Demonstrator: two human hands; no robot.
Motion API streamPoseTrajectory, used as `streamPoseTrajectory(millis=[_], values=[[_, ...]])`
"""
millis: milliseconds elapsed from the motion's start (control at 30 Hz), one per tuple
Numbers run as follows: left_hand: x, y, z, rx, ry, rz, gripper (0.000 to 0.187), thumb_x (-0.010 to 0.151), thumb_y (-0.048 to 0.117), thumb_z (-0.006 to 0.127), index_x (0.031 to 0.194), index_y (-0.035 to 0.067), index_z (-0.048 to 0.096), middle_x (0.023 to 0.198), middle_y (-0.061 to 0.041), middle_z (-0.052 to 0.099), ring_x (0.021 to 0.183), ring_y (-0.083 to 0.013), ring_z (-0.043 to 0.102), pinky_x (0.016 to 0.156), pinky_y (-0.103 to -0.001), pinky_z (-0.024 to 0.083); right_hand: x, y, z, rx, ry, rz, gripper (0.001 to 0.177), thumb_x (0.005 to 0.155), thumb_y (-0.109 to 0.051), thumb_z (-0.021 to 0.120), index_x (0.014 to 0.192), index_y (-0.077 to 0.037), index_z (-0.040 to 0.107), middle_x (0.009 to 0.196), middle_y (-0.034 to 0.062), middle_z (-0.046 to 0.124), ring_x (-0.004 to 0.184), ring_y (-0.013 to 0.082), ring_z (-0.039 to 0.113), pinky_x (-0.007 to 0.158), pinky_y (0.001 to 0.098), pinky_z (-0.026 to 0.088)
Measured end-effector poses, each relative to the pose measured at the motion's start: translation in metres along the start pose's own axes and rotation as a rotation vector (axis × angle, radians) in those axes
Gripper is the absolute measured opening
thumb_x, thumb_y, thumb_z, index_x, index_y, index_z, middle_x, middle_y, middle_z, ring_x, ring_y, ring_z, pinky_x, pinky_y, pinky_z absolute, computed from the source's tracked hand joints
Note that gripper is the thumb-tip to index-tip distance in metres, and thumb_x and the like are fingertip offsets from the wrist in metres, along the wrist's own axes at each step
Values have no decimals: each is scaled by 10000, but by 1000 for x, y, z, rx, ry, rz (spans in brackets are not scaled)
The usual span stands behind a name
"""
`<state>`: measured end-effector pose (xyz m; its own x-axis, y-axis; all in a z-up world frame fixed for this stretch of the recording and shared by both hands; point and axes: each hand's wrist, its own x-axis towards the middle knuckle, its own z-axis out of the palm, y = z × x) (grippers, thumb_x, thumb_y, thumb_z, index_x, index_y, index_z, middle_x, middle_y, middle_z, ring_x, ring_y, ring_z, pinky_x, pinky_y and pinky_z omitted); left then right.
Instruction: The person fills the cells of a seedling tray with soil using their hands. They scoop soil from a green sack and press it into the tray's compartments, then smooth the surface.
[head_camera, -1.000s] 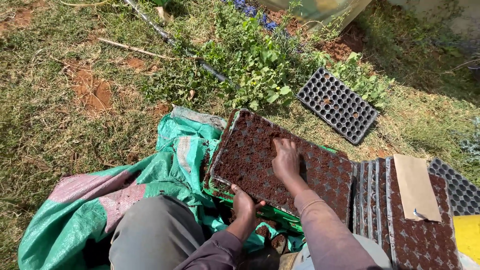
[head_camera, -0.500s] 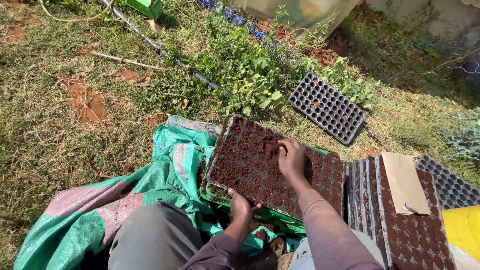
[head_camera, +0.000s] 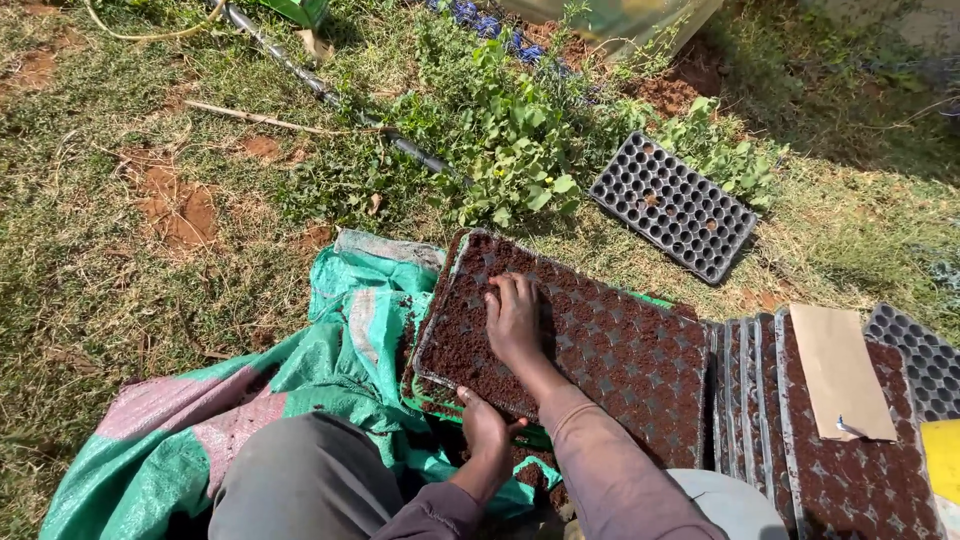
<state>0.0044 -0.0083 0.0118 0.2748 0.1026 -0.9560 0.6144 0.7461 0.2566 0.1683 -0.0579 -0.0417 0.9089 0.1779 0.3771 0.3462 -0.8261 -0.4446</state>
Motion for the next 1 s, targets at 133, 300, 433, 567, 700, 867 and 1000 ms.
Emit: streamPoseTrajectory(millis=[133,300,433,567,700,867,1000], values=[[-12,4,-5,-10,-17,-26,846,1214,753,268,1704,115,529,869,-77,464,635,-322,804,607,-363,406,-16,26,-34,-197,-243,-226,338,1121,-122,704,1456,-160,721,1462,129,661,1285,344,604,971,504,612],[-10,5,-6,-3,-81,18,838,1215,723,231,1748,124,477,1124,-75,544,654,-352,790,1387,-672,351,25,74,-73,-41,-316,179,242,1188,-136,596,1410,-102,685,1308,123,675,714,170,586,500,303,515],[-10,3,-5,30,-76,31,798,1249,684,244,1550,73,658,736,18,220,648,-295,792,987,-410,645,49,65,-96,-18,-218,312,653,1169,-479,607,1690,-92,537,1657,229,603,1497,429,596,1229,610,551],[4,-4,-1,45,-63,72,807,1272,691,244,1078,40,681,706,-25,356,644,-307,846,465,-307,231,27,51,-76,-181,-365,277,703,1171,-267,614,1805,-91,365,1864,216,370,1694,470,351,1397,645,325],[-4,4,1,33,-66,64,874,1229,712,233,1653,44,606,821,-67,478,626,-308,824,506,-323,346,34,69,-61,-415,-428,124,641,1167,-297,565,1763,-101,436,1847,195,402,1736,473,302,1404,691,252],[-32,16,-6,6,-86,15,812,1208,717,230,1761,155,422,1437,-77,439,652,-316,787,1057,-519,514,60,25,-130,-317,-604,323,697,1087,-24,454,1750,-234,501,1903,120,340,1764,402,296,1451,624,259],[-22,9,-7,22,-68,26,841,1220,724,235,1678,99,561,940,-38,504,635,-323,799,1335,-634,468,34,36,-109,-333,-415,255,885,949,286,521,1706,-167,591,1759,197,531,1608,462,522,1344,624,488]])
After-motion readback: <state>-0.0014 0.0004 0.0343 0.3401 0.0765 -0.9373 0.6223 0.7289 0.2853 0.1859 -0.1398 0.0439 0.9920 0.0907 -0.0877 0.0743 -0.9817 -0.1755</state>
